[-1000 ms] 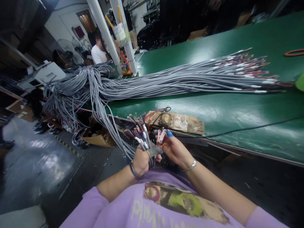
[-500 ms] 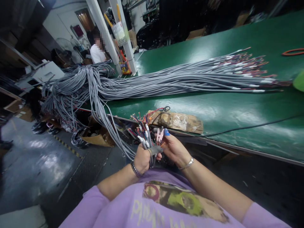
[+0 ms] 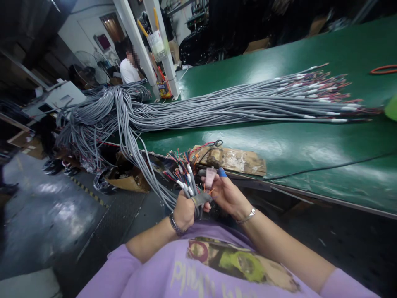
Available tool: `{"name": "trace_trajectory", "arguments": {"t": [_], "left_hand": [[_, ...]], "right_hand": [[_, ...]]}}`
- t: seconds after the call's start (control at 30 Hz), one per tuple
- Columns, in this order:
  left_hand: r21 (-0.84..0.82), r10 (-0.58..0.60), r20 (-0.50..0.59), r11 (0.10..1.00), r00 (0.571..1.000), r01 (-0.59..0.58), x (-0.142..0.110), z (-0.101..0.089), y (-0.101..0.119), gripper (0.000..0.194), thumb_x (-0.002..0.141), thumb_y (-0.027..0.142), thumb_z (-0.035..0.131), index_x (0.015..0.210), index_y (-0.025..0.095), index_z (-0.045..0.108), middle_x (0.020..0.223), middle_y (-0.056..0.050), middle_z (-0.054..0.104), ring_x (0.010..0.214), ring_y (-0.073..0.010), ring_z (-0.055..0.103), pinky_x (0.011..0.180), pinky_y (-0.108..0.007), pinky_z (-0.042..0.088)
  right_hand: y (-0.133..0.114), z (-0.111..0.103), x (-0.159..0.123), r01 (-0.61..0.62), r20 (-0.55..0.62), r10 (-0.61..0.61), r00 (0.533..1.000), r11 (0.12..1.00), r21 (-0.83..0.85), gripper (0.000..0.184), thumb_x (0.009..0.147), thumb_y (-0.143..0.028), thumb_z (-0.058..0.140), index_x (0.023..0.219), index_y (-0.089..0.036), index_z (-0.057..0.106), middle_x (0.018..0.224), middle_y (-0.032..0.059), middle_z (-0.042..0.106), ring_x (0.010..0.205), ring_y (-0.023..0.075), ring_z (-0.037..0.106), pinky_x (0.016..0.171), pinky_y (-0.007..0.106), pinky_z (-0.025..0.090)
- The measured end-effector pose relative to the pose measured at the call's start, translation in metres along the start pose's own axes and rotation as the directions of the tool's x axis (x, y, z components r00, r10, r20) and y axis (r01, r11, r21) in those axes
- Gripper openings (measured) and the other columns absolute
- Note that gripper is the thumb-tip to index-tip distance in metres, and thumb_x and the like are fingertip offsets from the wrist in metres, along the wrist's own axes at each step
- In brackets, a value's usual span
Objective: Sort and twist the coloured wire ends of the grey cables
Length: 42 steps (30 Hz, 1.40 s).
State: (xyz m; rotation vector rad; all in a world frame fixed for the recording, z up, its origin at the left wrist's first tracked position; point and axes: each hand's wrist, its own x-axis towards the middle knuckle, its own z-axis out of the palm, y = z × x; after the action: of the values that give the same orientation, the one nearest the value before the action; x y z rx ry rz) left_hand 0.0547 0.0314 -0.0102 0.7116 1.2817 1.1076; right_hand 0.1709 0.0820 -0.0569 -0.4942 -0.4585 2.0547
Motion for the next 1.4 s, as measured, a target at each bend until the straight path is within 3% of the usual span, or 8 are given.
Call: {"name": "trace_trajectory", "arguments": {"t": [0.3,0.63,0.93,1.13,1.4], "left_hand": [[0.007,0.048,-0.016,0.999,0.999,-0.048,-0.004,-0.004,-0.007,0.039,0.050,0.047,0.081,0.049,0.014,0.060,0.043,-0.002,0.057,0.040,-0.0115,0.052,0.046,-0.026,0.047],[-0.010,0.051,-0.071,0.999,0.996,-0.052,0.001,0.005,-0.005,0.039,0.046,0.047,0.082,0.050,0.014,0.062,0.042,-0.001,0.057,0.040,-0.0117,0.053,0.048,-0.027,0.049],[0.007,0.061,-0.092,0.998,0.994,-0.060,0.003,0.003,-0.010,0.039,0.046,0.047,0.083,0.048,0.015,0.062,0.040,0.000,0.056,0.038,-0.0117,0.052,0.046,-0.026,0.048],[0.013,0.101,-0.071,0.995,0.992,-0.100,-0.003,0.001,-0.007,0.041,0.049,0.049,0.082,0.045,0.015,0.059,0.040,0.000,0.055,0.037,-0.0116,0.051,0.044,-0.027,0.047],[0.011,0.172,-0.070,0.985,0.983,-0.171,-0.005,-0.005,-0.012,0.039,0.057,0.049,0.079,0.050,0.015,0.063,0.044,-0.002,0.059,0.042,-0.0126,0.055,0.048,-0.027,0.049]], "right_hand": [[-0.006,0.000,0.000,0.053,-0.033,-0.054,0.998,0.998,-0.037,0.024,0.080,-0.041,0.069,0.081,-0.017,0.070,0.073,0.0046,0.069,0.064,0.0135,0.059,0.057,0.025,0.048],[0.001,-0.001,0.000,-0.076,0.093,0.073,0.993,0.997,0.020,0.036,0.077,-0.053,0.068,0.094,-0.021,0.067,0.070,0.0017,0.068,0.051,0.0157,0.058,0.047,0.030,0.046],[0.007,-0.005,0.002,-0.044,0.063,0.042,0.997,0.999,0.032,0.039,0.077,-0.056,0.067,0.096,-0.023,0.067,0.067,0.0018,0.067,0.057,0.0187,0.060,0.052,0.033,0.048],[0.005,0.000,0.001,-0.005,0.010,0.005,1.000,1.000,0.028,0.036,0.080,-0.058,0.062,0.088,-0.024,0.068,0.077,0.0013,0.070,0.056,0.0143,0.057,0.054,0.029,0.048],[-0.001,0.000,0.000,0.032,-0.013,-0.033,0.999,0.999,-0.032,0.022,0.077,-0.045,0.071,0.082,-0.023,0.072,0.075,0.0010,0.071,0.066,0.0129,0.059,0.061,0.025,0.048]]}}
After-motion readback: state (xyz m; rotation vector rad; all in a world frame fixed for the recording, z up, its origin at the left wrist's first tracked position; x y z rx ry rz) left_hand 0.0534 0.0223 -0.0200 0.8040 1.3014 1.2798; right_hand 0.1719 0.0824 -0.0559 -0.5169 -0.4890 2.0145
